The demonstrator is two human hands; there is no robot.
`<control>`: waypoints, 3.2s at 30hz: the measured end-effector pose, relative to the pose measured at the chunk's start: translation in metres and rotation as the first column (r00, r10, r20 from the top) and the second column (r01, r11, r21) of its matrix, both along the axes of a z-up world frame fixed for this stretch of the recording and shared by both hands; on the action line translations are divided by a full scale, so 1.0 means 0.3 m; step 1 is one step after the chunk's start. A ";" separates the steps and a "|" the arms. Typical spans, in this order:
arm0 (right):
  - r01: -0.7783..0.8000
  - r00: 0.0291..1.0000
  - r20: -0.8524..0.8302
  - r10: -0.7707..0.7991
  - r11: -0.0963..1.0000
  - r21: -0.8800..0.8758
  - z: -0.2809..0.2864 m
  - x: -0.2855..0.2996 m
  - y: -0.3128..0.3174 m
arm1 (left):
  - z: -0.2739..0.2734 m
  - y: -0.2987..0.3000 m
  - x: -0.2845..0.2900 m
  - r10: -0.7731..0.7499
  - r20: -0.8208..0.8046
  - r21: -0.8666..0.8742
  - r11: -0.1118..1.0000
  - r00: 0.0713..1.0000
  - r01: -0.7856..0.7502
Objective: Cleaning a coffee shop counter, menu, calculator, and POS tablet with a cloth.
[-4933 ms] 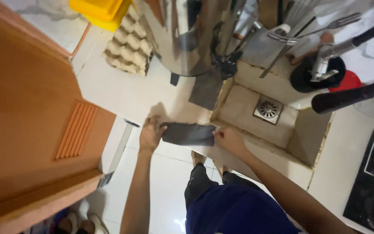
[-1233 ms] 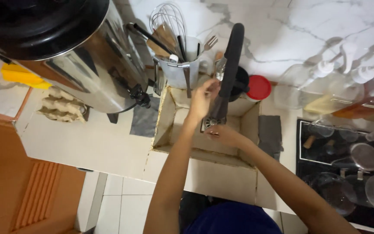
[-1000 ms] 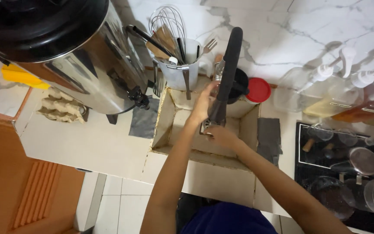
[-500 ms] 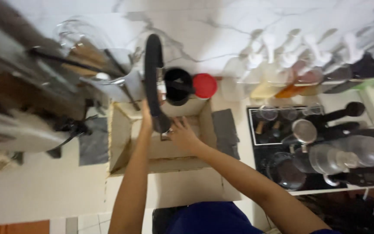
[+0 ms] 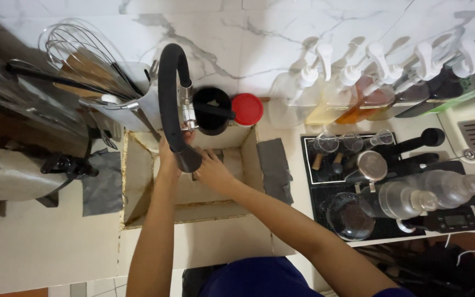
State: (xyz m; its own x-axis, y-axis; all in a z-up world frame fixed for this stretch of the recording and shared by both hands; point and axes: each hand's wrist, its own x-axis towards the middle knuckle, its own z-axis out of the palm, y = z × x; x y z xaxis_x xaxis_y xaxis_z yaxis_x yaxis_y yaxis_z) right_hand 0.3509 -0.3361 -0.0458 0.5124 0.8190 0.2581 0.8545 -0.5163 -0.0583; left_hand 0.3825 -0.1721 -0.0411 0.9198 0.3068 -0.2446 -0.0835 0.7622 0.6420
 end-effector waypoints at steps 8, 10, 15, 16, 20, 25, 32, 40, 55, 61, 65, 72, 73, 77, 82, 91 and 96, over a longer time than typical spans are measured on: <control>0.829 -0.005 -0.910 0.414 0.511 0.228 -0.445 0.105 0.068 | 0.084 -0.036 -0.050 0.001 -0.036 0.383 0.924 0.999 0.013; 0.869 -0.172 -0.826 0.536 0.478 0.129 -0.259 0.062 0.051 | -0.098 -0.014 -0.080 0.045 -0.004 0.630 0.776 0.999 -0.032; 0.930 -0.340 -0.629 0.699 0.351 -0.112 -0.462 0.000 0.140 | -0.667 -0.007 -0.214 0.045 -0.477 0.555 0.790 0.878 0.261; 0.928 -0.298 -0.711 0.637 0.368 -0.059 -0.493 0.003 0.150 | -0.547 -0.026 -0.207 -0.010 -0.493 0.450 0.853 0.870 0.265; 0.870 -0.049 -0.937 0.347 0.476 0.130 -0.584 0.021 0.190 | -0.291 -0.128 -0.188 -0.231 -0.490 -0.022 0.967 0.841 0.253; 0.713 0.304 -0.952 0.029 0.655 0.248 -0.653 -0.055 0.245 | -0.433 -0.196 -0.182 -0.321 -0.412 -0.336 0.923 0.853 0.185; 0.770 0.140 -0.959 0.248 0.581 0.262 0.027 -0.108 0.195 | -0.455 -0.053 -0.129 -0.052 -0.191 -0.008 0.999 0.980 0.052; 0.429 0.450 -0.783 0.431 0.664 0.612 0.194 0.060 0.272 | -0.074 -0.168 -0.226 0.151 -0.305 -0.164 0.964 0.940 -0.208; 0.690 -0.131 -0.782 0.609 0.623 0.369 -0.141 0.085 0.120 | -0.220 -0.244 -0.171 0.149 -0.219 -0.389 0.893 0.964 -0.226; 0.768 -0.257 -0.723 0.641 0.590 0.250 -0.167 0.146 -0.110 | -0.418 -0.086 -0.072 0.115 -0.175 0.317 0.947 0.978 -0.055; 0.908 -0.294 -0.734 0.613 0.419 -0.014 -0.239 0.347 -0.151 | -0.195 -0.099 -0.106 0.090 -0.206 0.124 0.990 0.974 -0.066; 0.893 -0.394 -0.730 0.559 0.421 -0.159 -0.252 0.436 -0.112 | 0.079 -0.110 -0.044 -0.015 0.119 0.656 0.752 0.993 -0.067; 0.902 -0.381 -0.720 0.580 0.403 -0.152 -0.245 0.432 -0.117 | 0.018 -0.141 -0.189 -0.039 0.154 0.715 0.694 0.987 -0.084; 0.942 -0.282 -0.683 0.673 0.331 -0.063 -0.359 0.426 -0.161 | -0.103 -0.017 -0.025 -0.109 -0.049 0.652 0.750 0.993 0.114; 0.945 -0.285 -0.708 0.647 0.312 -0.095 -0.226 0.255 -0.241 | -0.116 0.020 -0.024 -0.051 -0.284 0.574 0.791 0.958 0.212; 0.834 -0.320 -0.902 0.291 0.539 -0.121 -0.118 0.033 -0.372 | -0.080 0.003 -0.016 0.015 -0.152 0.558 0.827 0.988 0.074; 0.715 -0.393 -0.886 0.247 0.687 -0.125 0.031 -0.047 -0.338 | 0.142 -0.028 -0.040 -0.012 -0.340 0.512 0.837 0.940 0.196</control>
